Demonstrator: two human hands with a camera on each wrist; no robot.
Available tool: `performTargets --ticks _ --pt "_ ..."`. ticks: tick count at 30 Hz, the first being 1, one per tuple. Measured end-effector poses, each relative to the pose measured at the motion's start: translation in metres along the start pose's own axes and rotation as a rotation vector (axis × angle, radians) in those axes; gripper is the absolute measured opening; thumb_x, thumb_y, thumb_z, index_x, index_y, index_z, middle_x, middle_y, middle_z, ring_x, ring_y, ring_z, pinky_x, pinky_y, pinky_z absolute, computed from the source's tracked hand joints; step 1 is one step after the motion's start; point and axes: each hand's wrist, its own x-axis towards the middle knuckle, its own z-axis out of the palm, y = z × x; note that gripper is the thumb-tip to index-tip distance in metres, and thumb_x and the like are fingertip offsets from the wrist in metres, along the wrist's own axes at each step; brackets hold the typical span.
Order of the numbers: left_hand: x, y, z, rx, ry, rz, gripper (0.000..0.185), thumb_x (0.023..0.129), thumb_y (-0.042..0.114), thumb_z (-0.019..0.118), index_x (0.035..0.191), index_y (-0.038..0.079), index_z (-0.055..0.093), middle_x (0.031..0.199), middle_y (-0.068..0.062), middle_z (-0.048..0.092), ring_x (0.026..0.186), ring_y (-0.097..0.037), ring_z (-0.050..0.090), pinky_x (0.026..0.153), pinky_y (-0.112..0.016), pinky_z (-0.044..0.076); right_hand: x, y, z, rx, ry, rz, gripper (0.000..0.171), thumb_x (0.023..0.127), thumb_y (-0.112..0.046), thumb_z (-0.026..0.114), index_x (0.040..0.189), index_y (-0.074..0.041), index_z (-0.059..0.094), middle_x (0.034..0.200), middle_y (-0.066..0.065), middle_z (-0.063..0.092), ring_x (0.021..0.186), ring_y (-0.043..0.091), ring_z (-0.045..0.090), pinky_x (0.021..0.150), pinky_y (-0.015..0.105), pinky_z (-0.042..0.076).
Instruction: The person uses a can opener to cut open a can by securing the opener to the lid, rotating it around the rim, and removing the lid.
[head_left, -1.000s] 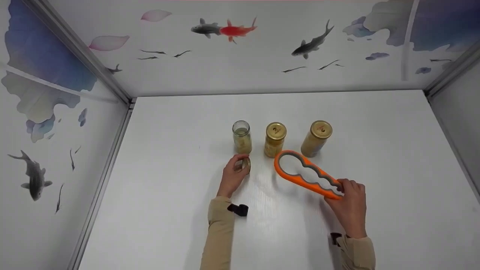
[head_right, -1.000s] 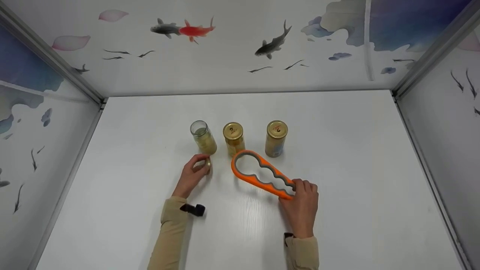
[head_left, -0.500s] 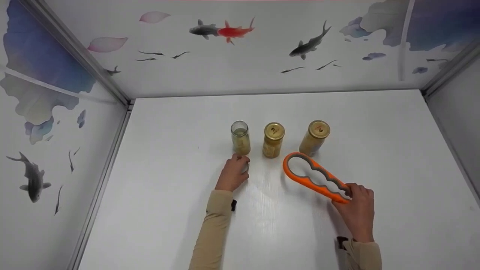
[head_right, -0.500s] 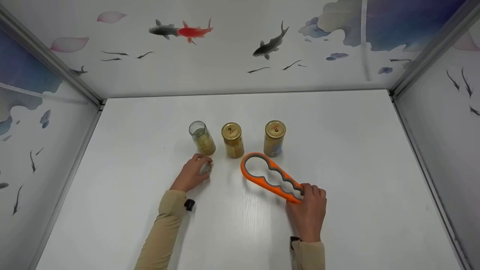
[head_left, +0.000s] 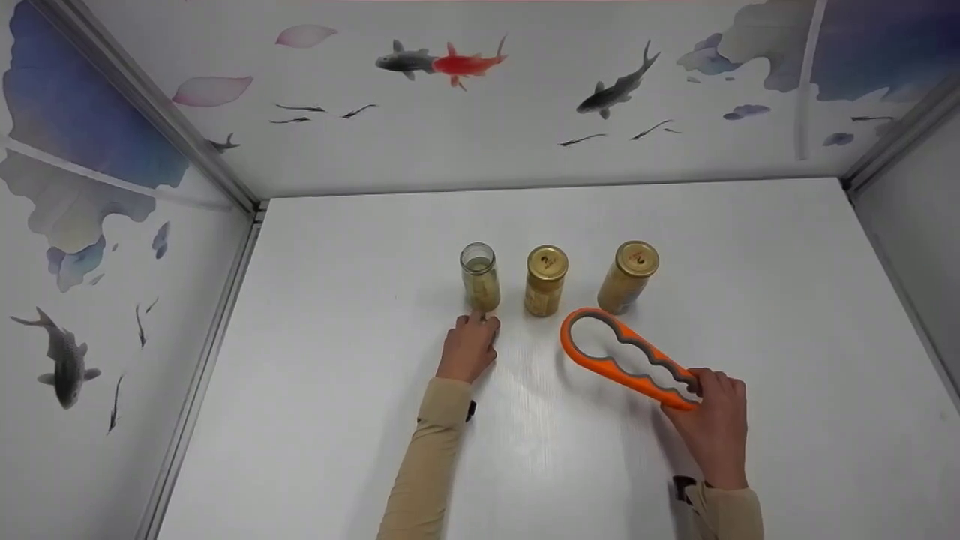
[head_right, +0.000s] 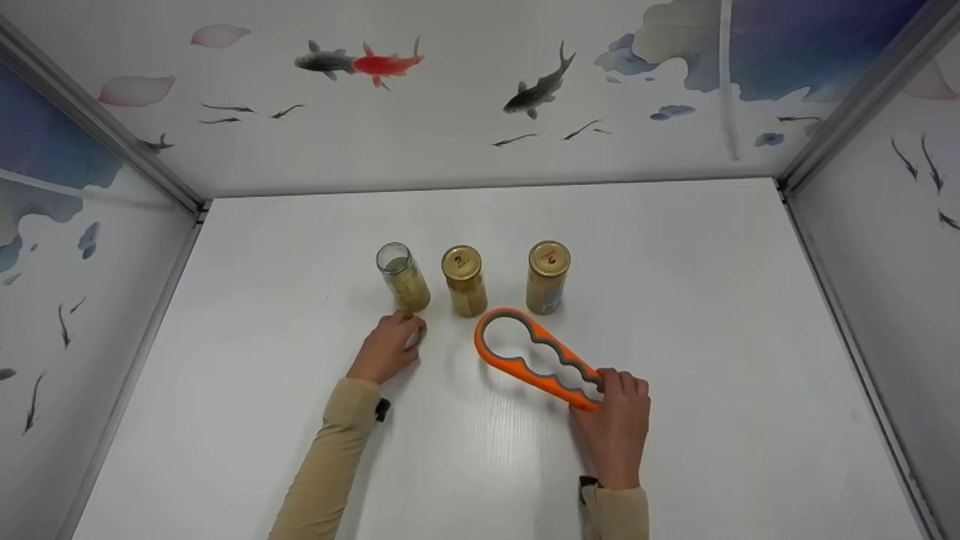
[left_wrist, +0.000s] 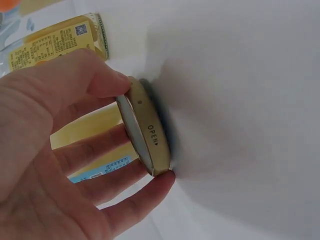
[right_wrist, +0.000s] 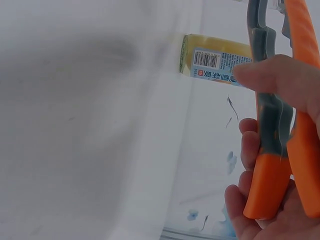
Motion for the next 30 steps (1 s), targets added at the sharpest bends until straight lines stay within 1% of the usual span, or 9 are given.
performTargets --ticks 4,7,12,16,20,22,24,26,30 --pt "0.001 0.002 0.001 0.009 -0.023 -0.022 0.022 0.084 0.007 0.074 0.104 0.008 0.066 0.111 -0.015 0.059 0.104 -0.039 0.056 0.074 -0.05 0.052 0.0 -0.001 0.0 0.003 0.01 -0.002 0.036 0.064 0.009 0.078 0.096 0.009 0.061 0.083 0.021 0.058 0.09 0.037 0.043 0.072 0.048 0.039" --pt "0.001 0.003 0.001 0.009 -0.019 -0.028 0.02 0.084 0.006 0.073 0.103 0.009 0.067 0.11 -0.014 0.06 0.103 -0.038 0.056 0.074 -0.049 0.052 0.0 -0.001 0.0 0.014 0.037 -0.025 0.037 0.062 0.011 0.079 0.095 0.009 0.062 0.082 0.02 0.058 0.088 0.036 0.044 0.072 0.047 0.038" --pt "0.0 0.004 -0.002 -0.007 -0.021 -0.032 0.022 0.085 0.008 0.073 0.105 0.011 0.067 0.111 -0.013 0.059 0.103 -0.037 0.057 0.079 -0.05 0.05 0.0 0.0 0.0 0.02 0.067 -0.059 0.038 0.06 0.013 0.08 0.094 0.008 0.062 0.08 0.02 0.059 0.084 0.034 0.044 0.072 0.044 0.035" --pt "0.001 0.005 -0.005 -0.023 0.014 -0.021 0.028 0.084 0.008 0.072 0.111 0.01 0.066 0.111 -0.014 0.06 0.104 -0.037 0.057 0.085 -0.05 0.049 0.0 0.0 0.0 0.011 0.069 -0.054 0.038 0.06 0.012 0.08 0.093 0.008 0.062 0.08 0.02 0.059 0.083 0.034 0.045 0.072 0.044 0.034" --pt "0.002 0.01 -0.008 -0.04 0.027 0.0 0.034 0.085 0.01 0.072 0.118 0.009 0.064 0.115 -0.013 0.06 0.108 -0.036 0.056 0.091 -0.05 0.046 -0.001 0.002 -0.001 0.014 0.077 -0.058 0.038 0.059 0.013 0.08 0.093 0.008 0.062 0.079 0.02 0.059 0.082 0.033 0.045 0.072 0.043 0.033" --pt "0.003 0.013 -0.01 -0.052 0.026 0.009 0.035 0.085 0.011 0.072 0.12 0.009 0.064 0.118 -0.013 0.06 0.108 -0.035 0.057 0.09 -0.049 0.047 -0.001 0.003 -0.001 0.021 0.081 -0.071 0.039 0.059 0.013 0.08 0.093 0.009 0.062 0.079 0.02 0.059 0.082 0.033 0.045 0.072 0.042 0.033" --pt "0.005 0.017 -0.011 -0.062 0.025 0.003 0.036 0.086 0.013 0.072 0.121 0.01 0.063 0.118 -0.013 0.06 0.107 -0.033 0.057 0.088 -0.048 0.048 -0.001 0.004 0.0 0.021 0.083 -0.08 0.039 0.058 0.014 0.08 0.093 0.009 0.062 0.079 0.02 0.059 0.081 0.033 0.044 0.072 0.042 0.033" --pt "0.007 0.02 -0.012 -0.076 0.02 -0.02 0.038 0.086 0.015 0.072 0.122 0.01 0.063 0.118 -0.013 0.061 0.105 -0.032 0.058 0.085 -0.047 0.049 -0.001 0.005 0.0 0.018 0.078 -0.079 0.039 0.059 0.013 0.08 0.093 0.009 0.062 0.079 0.02 0.059 0.081 0.033 0.044 0.071 0.041 0.032" --pt "0.01 0.027 -0.011 -0.114 0.044 -0.063 0.04 0.086 0.017 0.074 0.123 0.008 0.062 0.116 -0.012 0.062 0.102 -0.03 0.06 0.081 -0.044 0.051 -0.002 0.005 -0.001 0.005 0.067 -0.059 0.038 0.059 0.012 0.081 0.092 0.008 0.062 0.078 0.019 0.058 0.081 0.033 0.044 0.071 0.041 0.032"
